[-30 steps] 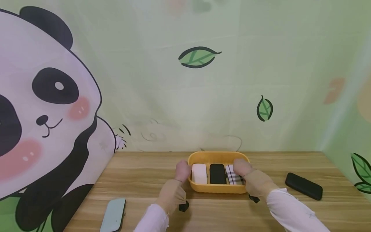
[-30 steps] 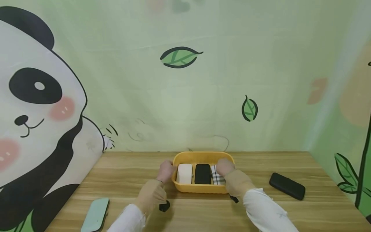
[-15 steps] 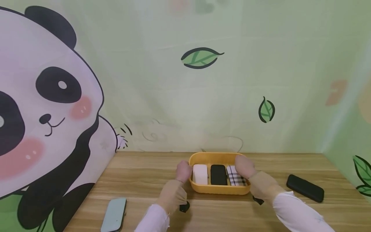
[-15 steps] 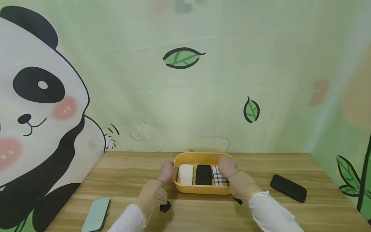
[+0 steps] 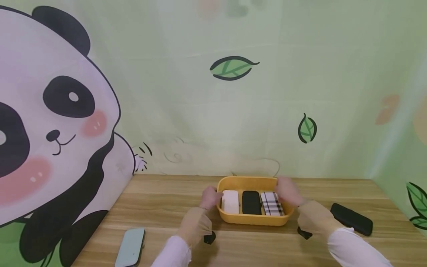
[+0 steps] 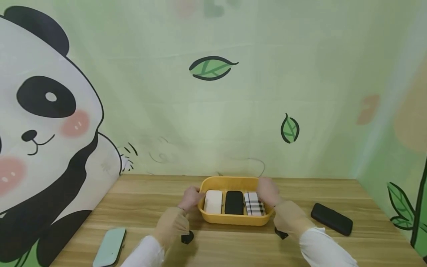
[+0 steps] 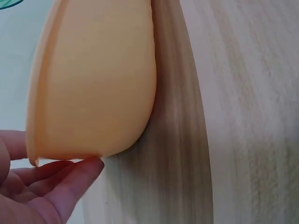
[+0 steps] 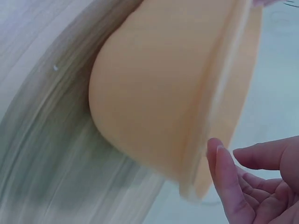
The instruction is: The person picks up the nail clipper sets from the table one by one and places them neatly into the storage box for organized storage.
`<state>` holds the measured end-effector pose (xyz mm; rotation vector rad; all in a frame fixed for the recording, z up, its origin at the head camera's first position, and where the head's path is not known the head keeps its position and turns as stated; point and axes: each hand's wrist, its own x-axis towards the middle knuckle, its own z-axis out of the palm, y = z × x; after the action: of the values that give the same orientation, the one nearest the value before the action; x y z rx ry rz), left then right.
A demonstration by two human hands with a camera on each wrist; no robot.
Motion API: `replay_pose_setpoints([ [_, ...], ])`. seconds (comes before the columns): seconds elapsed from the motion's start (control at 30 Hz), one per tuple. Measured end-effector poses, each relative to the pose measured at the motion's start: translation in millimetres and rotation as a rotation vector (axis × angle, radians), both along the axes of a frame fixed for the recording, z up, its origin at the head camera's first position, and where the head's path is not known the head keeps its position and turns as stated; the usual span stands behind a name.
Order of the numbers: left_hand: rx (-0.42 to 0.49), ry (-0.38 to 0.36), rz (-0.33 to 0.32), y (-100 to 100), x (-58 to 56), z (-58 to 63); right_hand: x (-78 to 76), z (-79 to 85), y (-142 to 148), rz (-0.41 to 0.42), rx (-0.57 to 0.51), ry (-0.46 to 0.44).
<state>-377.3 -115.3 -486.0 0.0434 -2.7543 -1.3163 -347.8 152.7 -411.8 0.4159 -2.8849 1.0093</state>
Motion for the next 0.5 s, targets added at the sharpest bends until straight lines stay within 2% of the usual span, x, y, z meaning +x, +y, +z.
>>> replay_pose_setpoints([
  [0.07,0.01,-0.03,-0.016,1.6,10.9,14.9,-7.2,-1.5,3.8,-0.066,-0.043,-0.081],
  [0.13,0.029,0.045,-0.045,-2.4,-5.3,-5.7,-10.3,-0.1,9.7,-0.108,-0.062,-0.129],
  [0.2,0.0,0.109,-0.036,-2.0,-11.6,-11.0,-9.8,3.6,17.6,-0.128,-0.069,-0.159],
  [0.27,-0.033,0.192,0.003,2.2,-9.6,-6.4,-8.5,7.6,26.8,-0.143,-0.079,-0.178],
  [0.3,-0.039,0.23,0.029,5.9,-5.3,-0.2,-7.9,9.4,31.4,-0.149,-0.091,-0.186],
  [0.37,-0.058,0.225,0.104,19.8,16.1,33.4,-7.5,12.1,41.1,-0.163,-0.113,-0.195],
  [0.43,-0.04,0.303,0.127,31.7,32.2,53.3,-8.4,13.6,50.8,-0.17,-0.121,-0.195],
  [0.5,-0.002,0.349,0.11,42.7,43.0,66.3,-9.0,15.0,59.4,-0.172,-0.121,-0.192],
])
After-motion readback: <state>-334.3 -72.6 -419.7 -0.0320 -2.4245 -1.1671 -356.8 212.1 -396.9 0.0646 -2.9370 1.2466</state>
